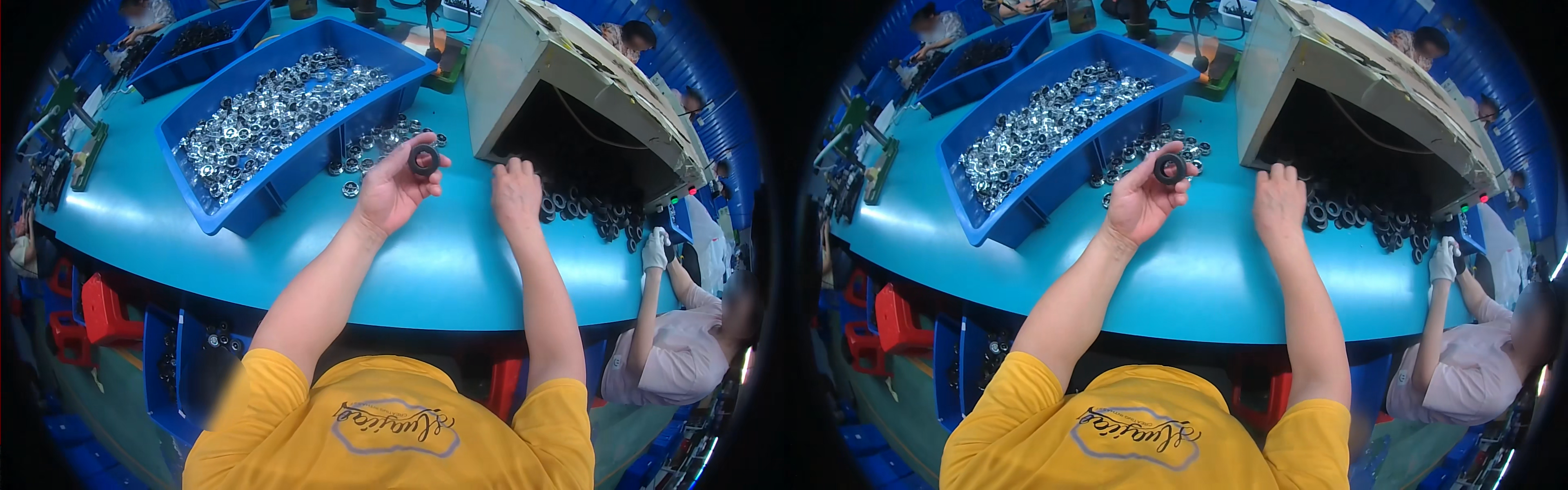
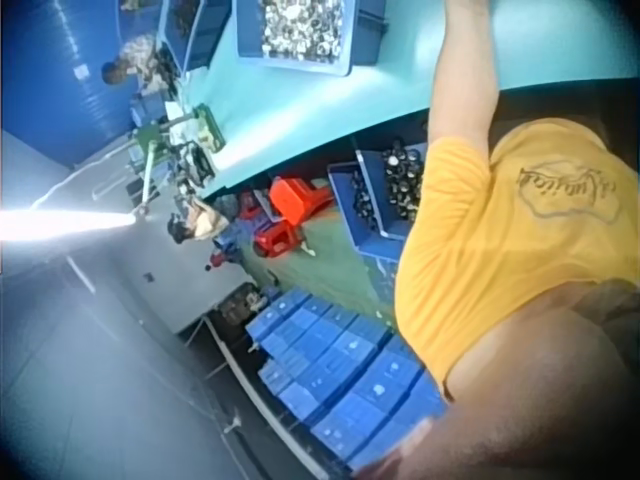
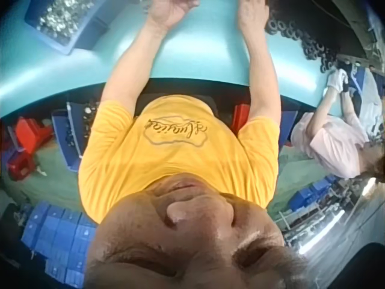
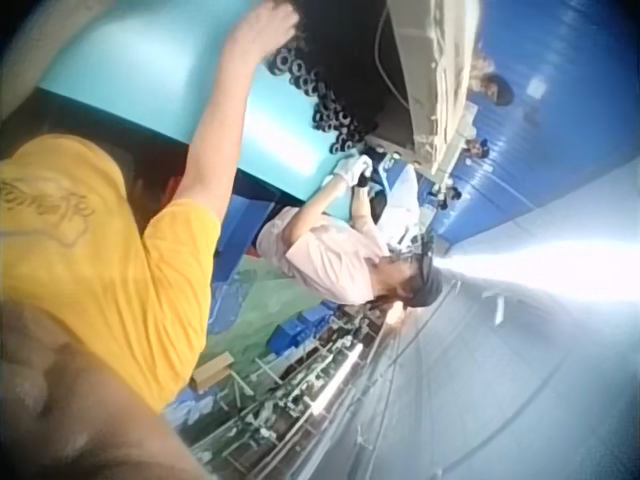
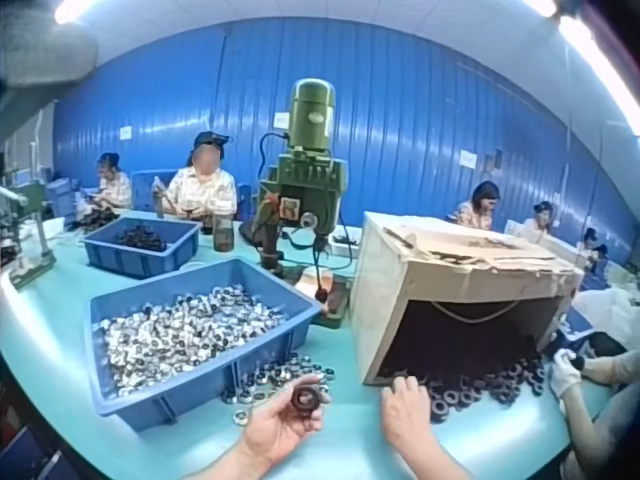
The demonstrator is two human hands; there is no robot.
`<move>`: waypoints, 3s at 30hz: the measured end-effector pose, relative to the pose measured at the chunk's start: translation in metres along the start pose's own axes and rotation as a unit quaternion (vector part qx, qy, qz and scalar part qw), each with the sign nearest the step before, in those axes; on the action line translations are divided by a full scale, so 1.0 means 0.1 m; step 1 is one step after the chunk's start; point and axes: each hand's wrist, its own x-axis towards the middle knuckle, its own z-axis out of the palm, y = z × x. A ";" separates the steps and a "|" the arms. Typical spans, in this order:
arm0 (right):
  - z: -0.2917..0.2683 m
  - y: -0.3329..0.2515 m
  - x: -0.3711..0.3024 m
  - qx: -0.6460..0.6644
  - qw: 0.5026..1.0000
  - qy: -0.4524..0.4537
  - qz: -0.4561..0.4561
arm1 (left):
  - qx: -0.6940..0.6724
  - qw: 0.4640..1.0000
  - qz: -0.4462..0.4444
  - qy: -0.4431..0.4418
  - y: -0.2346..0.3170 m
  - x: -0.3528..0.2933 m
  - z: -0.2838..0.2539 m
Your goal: Assembling small mechanical components by inserting a metal part into a rubber ring at a factory workbench.
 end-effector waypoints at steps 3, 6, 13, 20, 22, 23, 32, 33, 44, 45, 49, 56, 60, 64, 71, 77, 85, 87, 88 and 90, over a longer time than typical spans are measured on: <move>-0.21 -0.04 0.05 0.124 0.990 0.063 -0.012 | 0.010 0.999 -0.037 -0.016 -0.04 0.01 0.02; 0.00 -0.26 0.22 0.260 0.963 0.069 -0.012 | 0.024 0.997 -0.069 -0.022 -0.08 0.02 0.04; 0.51 -0.52 0.61 0.319 0.947 -0.034 -0.005 | 0.048 0.996 -0.076 -0.014 -0.11 0.01 0.02; 0.36 -0.51 0.51 0.339 0.939 -0.038 0.029 | 0.046 0.995 -0.085 -0.030 -0.15 0.02 0.00; 0.30 -0.46 0.45 0.350 0.935 -0.044 0.022 | 0.051 0.995 -0.073 -0.036 -0.13 0.01 0.01; 0.24 -0.45 0.41 0.356 0.933 -0.048 0.017 | 0.054 0.996 -0.066 -0.039 -0.11 0.01 0.01; -0.33 -0.34 -0.03 0.741 0.636 -0.078 0.201 | 0.429 0.898 0.096 0.022 -0.16 -0.06 0.29; -0.36 -0.34 -0.07 0.750 0.625 -0.079 0.200 | 0.487 0.865 0.118 0.013 -0.18 -0.07 0.28; -0.31 -0.40 -0.15 0.835 0.496 -0.122 0.205 | 0.567 0.816 0.111 0.019 -0.22 -0.06 0.26; -0.31 -0.41 -0.14 0.836 0.494 -0.121 0.204 | 0.567 0.816 0.109 0.018 -0.22 -0.07 0.27; -0.35 -0.42 -0.13 0.842 0.482 -0.131 0.205 | 0.572 0.813 0.104 0.023 -0.21 -0.07 0.29; -0.32 -0.42 -0.13 0.851 0.468 -0.142 0.191 | 0.590 0.796 0.127 0.037 -0.26 -0.08 0.28; -0.30 -0.43 -0.12 0.850 0.470 -0.150 0.187 | 0.605 0.782 0.146 0.042 -0.28 -0.09 0.27; -0.26 -0.42 -0.12 0.852 0.466 -0.150 0.185 | 0.613 0.775 0.148 0.043 -0.29 -0.09 0.26; -0.28 -0.47 -0.11 0.857 0.471 -0.082 0.192 | 0.500 0.860 0.093 0.033 -0.27 -0.04 0.10; -0.30 -0.41 -0.11 0.870 0.459 -0.008 0.177 | 0.057 0.997 -0.054 -0.002 -0.16 -0.06 0.06; -0.37 -0.42 -0.11 0.889 0.422 0.025 0.176 | -0.034 0.996 -0.080 -0.027 -0.15 -0.06 0.05; -0.38 -0.43 -0.11 0.889 0.425 0.023 0.171 | -0.031 0.996 -0.073 -0.027 -0.15 -0.06 0.04; -0.38 -0.43 -0.11 0.888 0.427 0.022 0.169 | -0.030 0.997 -0.071 -0.028 -0.15 -0.05 0.04; -0.36 -0.44 -0.13 0.889 0.423 0.028 0.172 | -0.021 0.997 -0.073 -0.014 -0.15 -0.05 0.03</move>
